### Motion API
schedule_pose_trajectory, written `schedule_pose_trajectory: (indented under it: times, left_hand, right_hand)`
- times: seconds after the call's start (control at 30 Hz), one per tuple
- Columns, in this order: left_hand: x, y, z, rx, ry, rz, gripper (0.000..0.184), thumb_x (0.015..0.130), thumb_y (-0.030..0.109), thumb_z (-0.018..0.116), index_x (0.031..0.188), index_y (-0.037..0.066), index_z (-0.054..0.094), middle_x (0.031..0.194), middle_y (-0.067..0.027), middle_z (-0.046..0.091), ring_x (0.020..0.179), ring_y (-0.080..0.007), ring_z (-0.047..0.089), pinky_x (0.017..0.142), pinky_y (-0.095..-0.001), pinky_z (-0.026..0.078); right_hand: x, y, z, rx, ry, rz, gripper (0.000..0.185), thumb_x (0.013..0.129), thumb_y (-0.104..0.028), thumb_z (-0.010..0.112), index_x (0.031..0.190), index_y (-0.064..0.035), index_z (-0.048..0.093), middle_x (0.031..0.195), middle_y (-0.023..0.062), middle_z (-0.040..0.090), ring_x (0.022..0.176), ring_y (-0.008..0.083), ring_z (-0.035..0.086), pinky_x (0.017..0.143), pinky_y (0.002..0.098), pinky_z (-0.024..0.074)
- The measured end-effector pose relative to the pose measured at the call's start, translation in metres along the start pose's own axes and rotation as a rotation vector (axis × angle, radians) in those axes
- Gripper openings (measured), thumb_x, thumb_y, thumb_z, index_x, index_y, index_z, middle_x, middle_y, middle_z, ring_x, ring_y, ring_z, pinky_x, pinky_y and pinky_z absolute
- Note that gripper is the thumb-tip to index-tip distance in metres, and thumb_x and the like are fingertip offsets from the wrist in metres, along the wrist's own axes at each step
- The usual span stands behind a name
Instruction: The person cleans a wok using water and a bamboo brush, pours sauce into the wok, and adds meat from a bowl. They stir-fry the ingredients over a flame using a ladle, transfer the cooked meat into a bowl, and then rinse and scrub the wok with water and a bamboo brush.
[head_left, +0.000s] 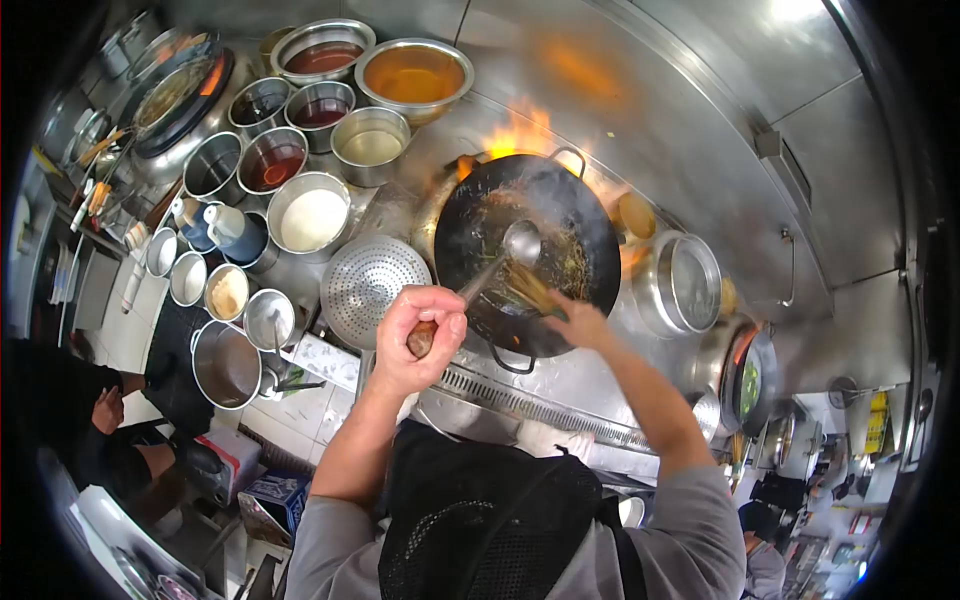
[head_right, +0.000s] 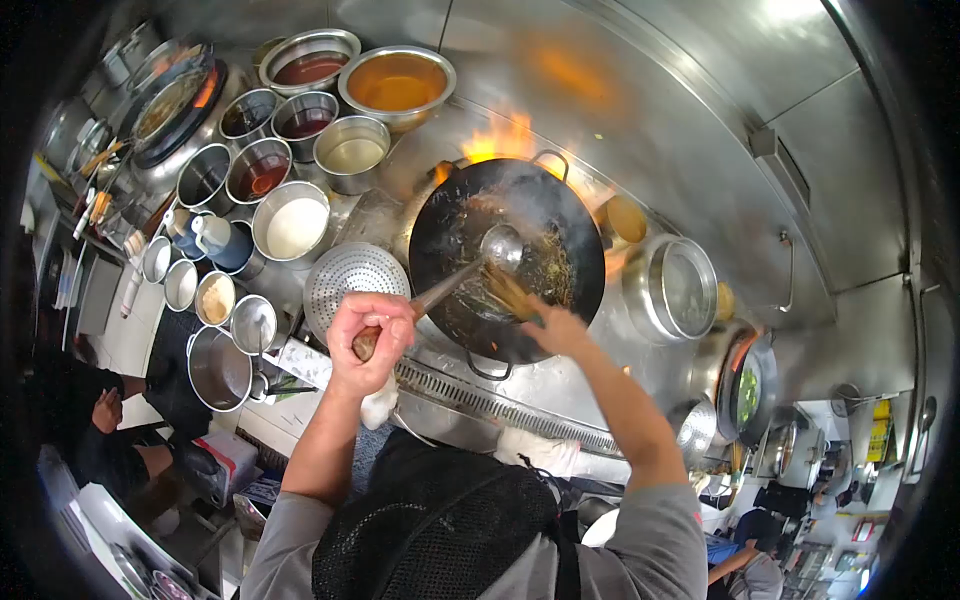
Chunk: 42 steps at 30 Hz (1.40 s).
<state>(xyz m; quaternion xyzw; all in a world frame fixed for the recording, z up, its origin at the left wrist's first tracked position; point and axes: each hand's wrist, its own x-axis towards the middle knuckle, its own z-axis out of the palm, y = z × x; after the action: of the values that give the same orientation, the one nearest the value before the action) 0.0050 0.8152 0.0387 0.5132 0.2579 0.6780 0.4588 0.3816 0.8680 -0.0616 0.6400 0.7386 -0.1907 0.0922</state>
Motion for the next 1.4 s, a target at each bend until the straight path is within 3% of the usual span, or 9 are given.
schedule_pose_trajectory:
  times: [0.2, 0.37, 0.57, 0.77, 0.87, 1.03, 1.1, 1.17, 1.4]
  left_hand:
    - [-0.004, -0.010, -0.002, -0.047, 0.287, -0.084, 0.010, 0.104, 0.002, 0.061, 0.110, 0.004, 0.054, 0.089, -0.0045, 0.063, 0.072, -0.0106, 0.058, 0.067, -0.0266, 0.049]
    - [0.003, -0.027, -0.037, -0.359, 0.694, -0.207, 0.013, 0.104, 0.004, 0.062, 0.113, 0.008, 0.053, 0.081, -0.0023, 0.052, 0.073, -0.0154, 0.050, 0.082, -0.0379, 0.049]
    - [-0.015, -0.044, -0.035, -0.346, 0.686, -0.136, 0.015, 0.104, 0.002, 0.061, 0.115, 0.008, 0.053, 0.082, -0.0016, 0.051, 0.074, -0.0146, 0.050, 0.086, -0.0393, 0.050]
    - [-0.008, -0.001, -0.018, -0.082, 0.153, -0.068, 0.016, 0.101, -0.001, 0.063, 0.113, 0.005, 0.053, 0.087, -0.0053, 0.061, 0.077, -0.0133, 0.057, 0.082, -0.0360, 0.052]
    - [-0.015, -0.010, 0.001, -0.009, -0.031, 0.015, 0.018, 0.098, -0.004, 0.064, 0.110, 0.003, 0.053, 0.086, -0.0084, 0.066, 0.077, -0.0153, 0.060, 0.079, -0.0343, 0.053]
    - [-0.004, -0.015, -0.005, -0.159, 0.016, 0.058, 0.014, 0.098, -0.003, 0.063, 0.104, 0.003, 0.052, 0.080, -0.0066, 0.063, 0.073, -0.0162, 0.060, 0.080, -0.0361, 0.052]
    - [-0.001, -0.010, -0.013, -0.131, 0.043, 0.030, 0.014, 0.099, -0.001, 0.063, 0.104, 0.004, 0.052, 0.078, -0.0051, 0.061, 0.070, -0.0152, 0.058, 0.080, -0.0377, 0.052]
    - [-0.004, -0.010, -0.023, -0.145, 0.124, -0.037, 0.013, 0.100, 0.001, 0.064, 0.104, 0.005, 0.052, 0.077, -0.0042, 0.060, 0.068, -0.0149, 0.057, 0.081, -0.0383, 0.052]
    - [-0.027, -0.028, -0.043, -0.113, 0.289, -0.246, 0.018, 0.102, 0.008, 0.066, 0.116, 0.004, 0.057, 0.086, -0.0043, 0.064, 0.088, -0.0222, 0.068, 0.095, -0.0413, 0.054]
  right_hand:
    - [-0.005, 0.012, -0.032, 0.038, 0.541, 0.287, 0.070, 0.100, -0.040, 0.065, 0.162, -0.0279, 0.035, 0.125, 0.0259, 0.062, 0.105, 0.0499, 0.067, 0.091, 0.0544, 0.0557]
    - [0.014, 0.025, -0.003, 0.005, 0.092, -0.084, 0.071, 0.098, -0.041, 0.067, 0.161, -0.0259, 0.037, 0.129, 0.0256, 0.063, 0.106, 0.0511, 0.068, 0.090, 0.0556, 0.0560]
    - [0.015, -0.015, -0.019, 0.123, 0.529, 0.247, 0.065, 0.101, -0.043, 0.064, 0.158, -0.0227, 0.040, 0.128, 0.0263, 0.062, 0.100, 0.0518, 0.068, 0.087, 0.0575, 0.0564]
    - [0.021, -0.007, -0.008, -0.351, -0.014, 0.181, 0.081, 0.102, -0.041, 0.063, 0.168, -0.0256, 0.018, 0.140, 0.0239, 0.055, 0.106, 0.0411, 0.072, 0.088, 0.0490, 0.0599]
    - [0.021, -0.013, -0.002, -0.394, 0.088, 0.162, 0.079, 0.101, -0.039, 0.065, 0.167, -0.0208, 0.025, 0.129, 0.0244, 0.060, 0.090, 0.0376, 0.074, 0.074, 0.0446, 0.0621]
    - [0.009, -0.024, -0.048, 1.037, -0.346, 0.305, 0.072, 0.097, -0.034, 0.072, 0.161, -0.0166, 0.043, 0.112, 0.0242, 0.067, 0.060, 0.0325, 0.069, 0.046, 0.0383, 0.0558]
    - [0.010, 0.006, -0.036, 0.851, -0.416, 0.347, 0.077, 0.096, -0.036, 0.073, 0.162, -0.0196, 0.039, 0.117, 0.0260, 0.066, 0.072, 0.0375, 0.072, 0.058, 0.0439, 0.0602]
    - [0.008, 0.033, -0.027, -0.297, 0.065, -0.011, 0.076, 0.097, -0.039, 0.071, 0.163, -0.0235, 0.036, 0.120, 0.0248, 0.064, 0.086, 0.0438, 0.073, 0.074, 0.0516, 0.0604]
    - [-0.007, -0.013, -0.046, -0.033, 0.354, 0.214, 0.073, 0.101, -0.044, 0.064, 0.164, -0.0273, 0.032, 0.128, 0.0227, 0.062, 0.101, 0.0458, 0.070, 0.091, 0.0548, 0.0575]
